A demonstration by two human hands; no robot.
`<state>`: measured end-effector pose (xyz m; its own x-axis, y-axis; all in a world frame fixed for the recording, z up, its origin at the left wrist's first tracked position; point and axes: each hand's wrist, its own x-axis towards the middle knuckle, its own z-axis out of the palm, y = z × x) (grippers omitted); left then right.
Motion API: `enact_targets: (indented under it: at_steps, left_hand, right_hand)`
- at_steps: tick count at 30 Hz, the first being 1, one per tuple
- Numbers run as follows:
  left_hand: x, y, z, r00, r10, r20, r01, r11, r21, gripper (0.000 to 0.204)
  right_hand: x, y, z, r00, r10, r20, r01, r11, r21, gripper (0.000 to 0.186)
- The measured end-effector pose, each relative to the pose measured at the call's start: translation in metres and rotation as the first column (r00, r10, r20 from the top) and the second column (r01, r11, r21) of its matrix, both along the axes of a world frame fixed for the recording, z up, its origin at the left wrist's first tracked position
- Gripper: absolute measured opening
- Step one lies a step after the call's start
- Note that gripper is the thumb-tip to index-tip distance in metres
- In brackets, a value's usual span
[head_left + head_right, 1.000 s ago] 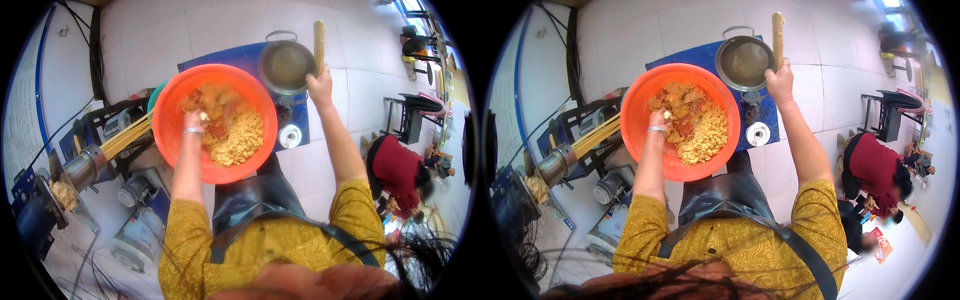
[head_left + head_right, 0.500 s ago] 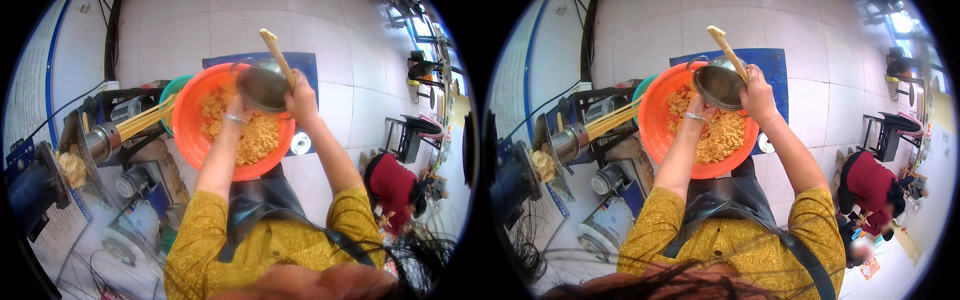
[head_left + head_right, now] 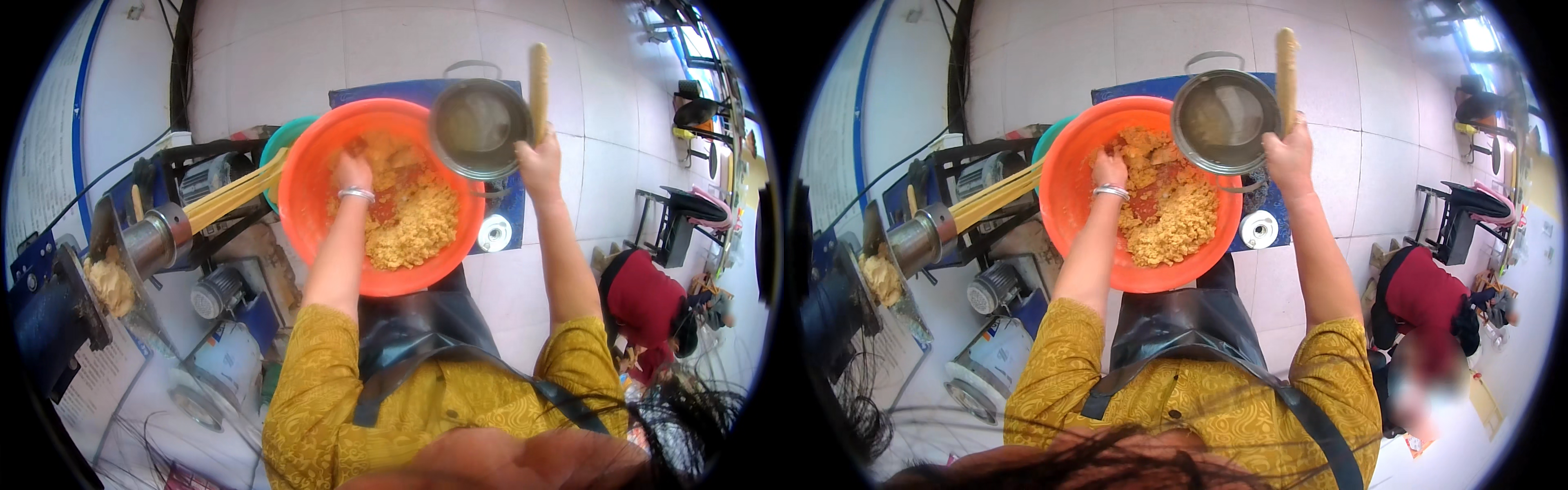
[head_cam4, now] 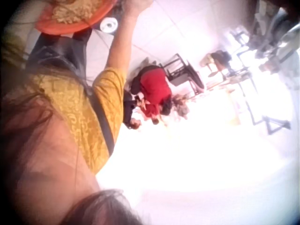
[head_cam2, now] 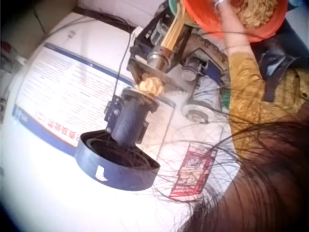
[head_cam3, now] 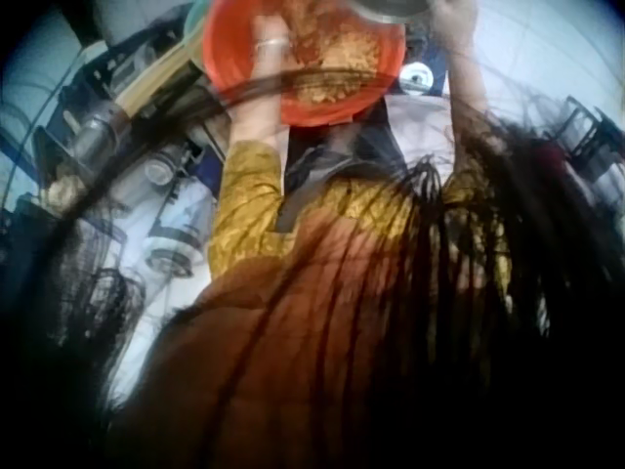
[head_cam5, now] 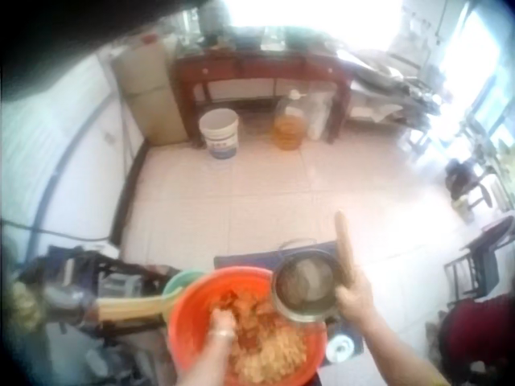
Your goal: The person mixes a yellow dough-like substance in a red basin using a wooden stick and their hands. They repeatedly scoop portions of the mixture and feed them into a blue noodle-making machine, which extrudes long strands of noodles into a green basin below. The person occasionally adds liquid from a metal container to the mixture in the red basin.
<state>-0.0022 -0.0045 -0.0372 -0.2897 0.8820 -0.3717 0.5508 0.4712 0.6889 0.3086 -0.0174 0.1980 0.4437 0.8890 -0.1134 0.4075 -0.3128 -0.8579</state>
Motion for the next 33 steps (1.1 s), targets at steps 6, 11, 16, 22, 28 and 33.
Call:
enact_targets:
  at_steps: [6, 11, 16, 22, 28, 33]
  left_hand:
    - [0.094, 0.048, 0.031, 0.916, -0.194, -0.351, 0.064, 0.935, -0.348, 0.103]
    - [0.119, 0.052, 0.048, 0.844, -0.247, -0.476, 0.028, 0.906, -0.422, 0.100]
    - [0.095, 0.050, 0.027, 0.856, -0.291, -0.427, 0.164, 0.937, -0.310, 0.083]
    - [0.003, 0.042, -0.007, 0.980, -0.021, 0.199, 0.045, 0.992, -0.117, 0.044]
    - [-0.018, 0.000, 0.019, 0.619, 0.559, 0.551, -0.430, 0.829, -0.358, 0.036]
    - [-0.013, -0.047, 0.015, 0.911, 0.096, 0.401, -0.072, 0.995, -0.074, 0.058]
  right_hand:
    - [0.069, -0.016, -0.050, 0.962, -0.199, -0.189, 0.201, 0.980, -0.011, 0.036]
    - [0.093, -0.016, -0.110, 0.887, -0.315, -0.337, 0.320, 0.946, -0.042, 0.033]
    - [0.092, 0.002, -0.158, 0.848, -0.393, -0.355, 0.390, 0.917, -0.084, 0.028]
    - [0.082, 0.012, -0.201, 0.782, -0.454, -0.427, 0.440, 0.887, -0.139, 0.021]
    - [0.102, 0.001, -0.196, 0.823, -0.526, -0.213, 0.453, 0.835, -0.313, 0.031]
    - [0.082, -0.017, -0.141, 0.932, -0.349, -0.096, 0.341, 0.936, -0.089, 0.029]
